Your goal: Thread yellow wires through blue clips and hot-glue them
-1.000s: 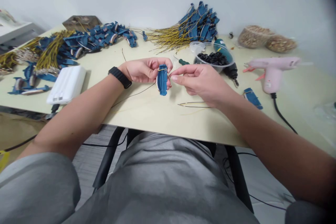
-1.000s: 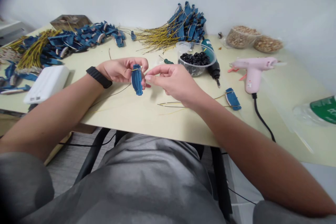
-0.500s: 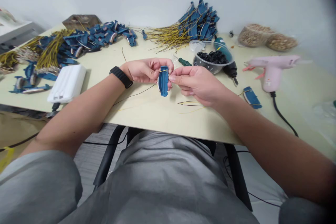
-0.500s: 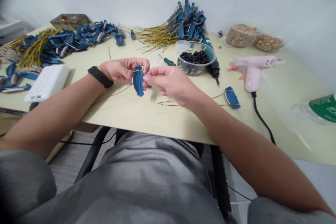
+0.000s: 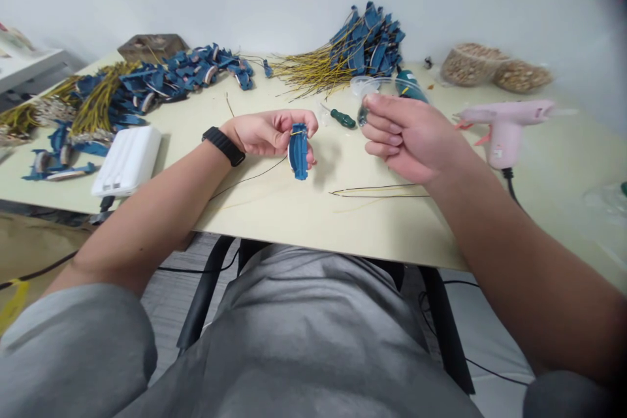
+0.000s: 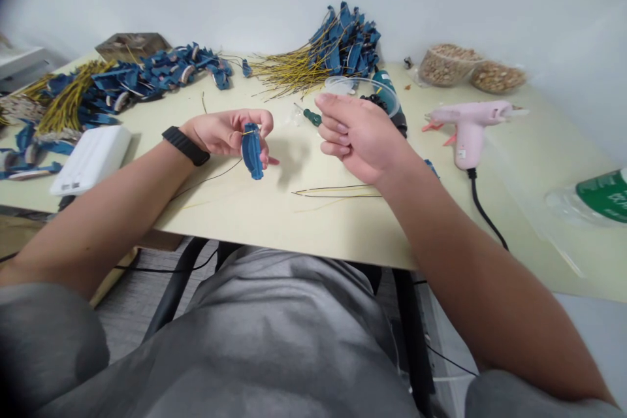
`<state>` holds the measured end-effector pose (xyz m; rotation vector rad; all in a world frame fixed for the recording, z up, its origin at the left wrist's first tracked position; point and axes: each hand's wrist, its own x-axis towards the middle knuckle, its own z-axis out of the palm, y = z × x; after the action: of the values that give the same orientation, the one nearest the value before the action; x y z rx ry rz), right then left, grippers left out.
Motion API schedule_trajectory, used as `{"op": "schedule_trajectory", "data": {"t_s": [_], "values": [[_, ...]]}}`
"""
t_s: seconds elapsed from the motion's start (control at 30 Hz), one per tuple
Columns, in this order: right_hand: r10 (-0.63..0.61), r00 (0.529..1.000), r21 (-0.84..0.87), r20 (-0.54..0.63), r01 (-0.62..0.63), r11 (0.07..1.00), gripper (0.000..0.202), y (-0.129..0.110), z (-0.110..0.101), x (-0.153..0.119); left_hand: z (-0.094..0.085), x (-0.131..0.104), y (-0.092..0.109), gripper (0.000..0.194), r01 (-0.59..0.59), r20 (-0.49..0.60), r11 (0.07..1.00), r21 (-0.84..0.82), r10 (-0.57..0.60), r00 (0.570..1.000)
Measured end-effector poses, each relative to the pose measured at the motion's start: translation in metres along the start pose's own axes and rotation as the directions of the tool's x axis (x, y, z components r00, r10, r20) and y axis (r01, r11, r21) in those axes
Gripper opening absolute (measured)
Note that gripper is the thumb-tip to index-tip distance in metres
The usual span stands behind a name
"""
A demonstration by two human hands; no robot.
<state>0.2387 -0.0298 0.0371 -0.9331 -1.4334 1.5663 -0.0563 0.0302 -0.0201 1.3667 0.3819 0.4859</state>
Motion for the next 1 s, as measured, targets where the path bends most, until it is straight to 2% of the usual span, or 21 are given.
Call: {"op": "schedule_trajectory", "data": {"t_s": [0.13, 0.23, 0.3, 0.37, 0.47, 0.57, 0.67, 0.73, 0.9, 1.0], "values": [[-0.066, 0.998, -0.192, -0.015, 0.062, 0.979, 0.037, 0.012, 0.006, -0.001, -0.001, 0.000, 0.001, 0.062, -0.005, -0.019, 1.000, 0.002, 0.005, 1.000], [-0.137, 0.984, -0.432, 0.111, 0.172, 0.886, 0.024, 0.021, 0.014, -0.006, -0.002, -0.001, 0.000, 0.063, -0.012, -0.032, 1.000, 0.004, 0.012, 0.999], [-0.181, 0.962, -0.532, 0.207, 0.265, 0.804, 0.024, 0.027, 0.017, -0.008, -0.003, -0.001, 0.000, 0.062, -0.017, -0.012, 1.000, 0.005, 0.017, 1.000], [-0.229, 0.942, -0.598, 0.247, 0.334, 0.729, 0.024, 0.032, 0.020, -0.008, -0.005, -0.002, -0.001, 0.058, -0.010, 0.007, 1.000, -0.002, 0.010, 1.000], [-0.307, 0.917, -0.676, 0.256, 0.397, 0.621, 0.023, 0.040, 0.024, -0.006, -0.005, -0.003, -0.002, 0.048, 0.015, -0.104, 0.999, -0.032, -0.018, 0.994], [-0.390, 0.889, -0.704, 0.241, 0.436, 0.561, 0.019, 0.049, 0.028, -0.004, -0.002, -0.003, -0.002, 0.040, 0.032, -0.208, 0.998, -0.058, -0.044, 0.977], [-0.434, 0.877, -0.719, 0.207, 0.437, 0.540, 0.011, 0.053, 0.031, -0.003, 0.001, -0.002, -0.003, 0.040, 0.024, -0.188, 0.997, -0.069, -0.037, 0.981], [-0.439, 0.878, -0.726, 0.191, 0.428, 0.539, 0.013, 0.053, 0.032, -0.004, 0.002, -0.001, -0.003, 0.039, 0.015, -0.201, 0.997, -0.075, -0.029, 0.979], [-0.441, 0.886, -0.712, 0.141, 0.400, 0.577, 0.013, 0.049, 0.030, -0.004, 0.001, -0.001, -0.003, 0.047, 0.003, -0.165, 0.997, -0.076, -0.016, 0.986], [-0.446, 0.892, -0.703, 0.071, 0.362, 0.612, 0.012, 0.044, 0.025, -0.004, 0.000, -0.001, -0.004, 0.044, 0.026, -0.228, 0.994, -0.105, -0.049, 0.972]]}}
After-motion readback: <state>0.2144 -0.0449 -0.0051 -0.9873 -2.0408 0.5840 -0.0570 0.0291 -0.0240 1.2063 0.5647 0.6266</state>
